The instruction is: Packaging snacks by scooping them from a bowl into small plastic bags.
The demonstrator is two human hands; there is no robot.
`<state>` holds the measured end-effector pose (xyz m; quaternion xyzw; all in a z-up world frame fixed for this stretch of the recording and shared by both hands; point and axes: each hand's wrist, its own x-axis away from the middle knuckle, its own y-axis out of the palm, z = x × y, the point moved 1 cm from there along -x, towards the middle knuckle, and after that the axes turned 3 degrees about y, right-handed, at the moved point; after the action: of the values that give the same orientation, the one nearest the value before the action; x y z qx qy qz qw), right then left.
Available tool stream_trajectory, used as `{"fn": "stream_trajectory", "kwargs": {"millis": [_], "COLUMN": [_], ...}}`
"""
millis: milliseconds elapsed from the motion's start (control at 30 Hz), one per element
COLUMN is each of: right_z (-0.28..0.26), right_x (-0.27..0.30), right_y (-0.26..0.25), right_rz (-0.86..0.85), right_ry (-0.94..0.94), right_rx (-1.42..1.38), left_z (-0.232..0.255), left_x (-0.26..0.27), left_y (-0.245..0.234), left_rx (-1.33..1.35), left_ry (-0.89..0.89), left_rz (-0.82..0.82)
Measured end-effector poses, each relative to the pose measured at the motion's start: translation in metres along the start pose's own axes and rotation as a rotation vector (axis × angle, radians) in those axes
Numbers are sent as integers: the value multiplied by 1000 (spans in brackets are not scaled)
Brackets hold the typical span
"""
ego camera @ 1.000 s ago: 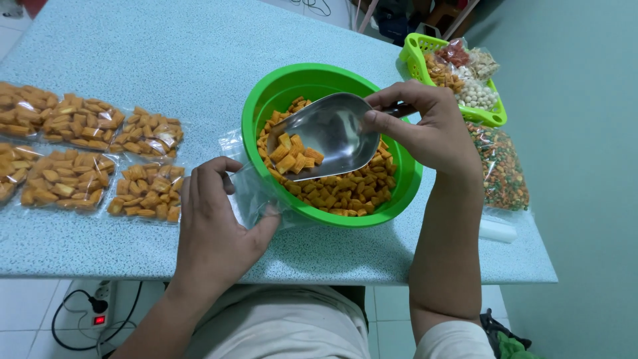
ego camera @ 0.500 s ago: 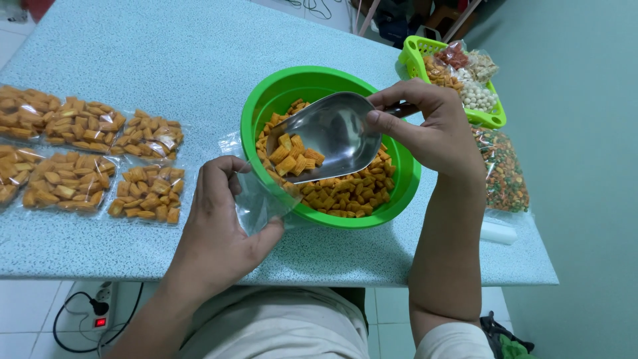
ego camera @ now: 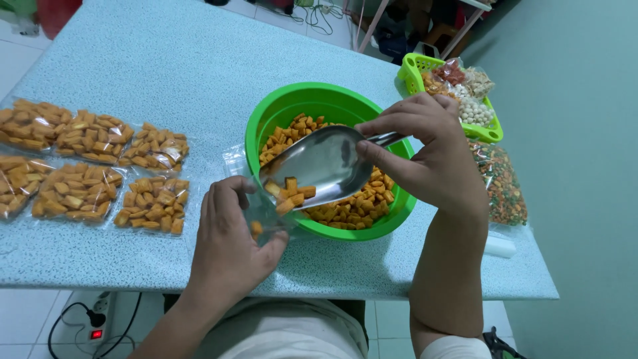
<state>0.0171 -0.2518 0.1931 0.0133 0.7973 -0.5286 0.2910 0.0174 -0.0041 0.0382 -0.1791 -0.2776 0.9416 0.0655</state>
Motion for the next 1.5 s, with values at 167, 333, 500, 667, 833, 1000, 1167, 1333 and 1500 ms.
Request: {"fn": "stream_trajectory", "kwargs": {"millis": [167, 333, 500, 667, 833, 1000, 1167, 1333, 1500], "right_z": [-8, -18, -15, 25, 80, 92, 86, 98, 91], "right_x": [1, 3, 4, 2, -6, -15, -18, -19, -20], "right_y": [-1, -5, -8, -8, 19, 36, 44, 44, 33], "right_rz": [11, 36, 23, 98, 144, -54, -139, -176, -157], "right_ry": [-13, -39, -7, 140, 198, 225, 310, 444, 675], "right_rx": [16, 65, 45, 131, 495, 484, 288, 114, -36], "left_z": [-11, -13, -13, -17, -14, -11, -6, -3, -4], "left_x": [2, 1, -2, -1, -2, -4, -9, -20, -27], "left_y": [9, 11, 11, 15, 14, 16, 14, 12, 11], "left_rx": [5, 38, 37, 65, 60, 74, 62, 66, 29], "left_ry": [26, 19, -20, -35, -121, -64, -77, -169, -166], "left_rz": [28, 31, -3, -24, -61, -13, -16, -73, -65]}}
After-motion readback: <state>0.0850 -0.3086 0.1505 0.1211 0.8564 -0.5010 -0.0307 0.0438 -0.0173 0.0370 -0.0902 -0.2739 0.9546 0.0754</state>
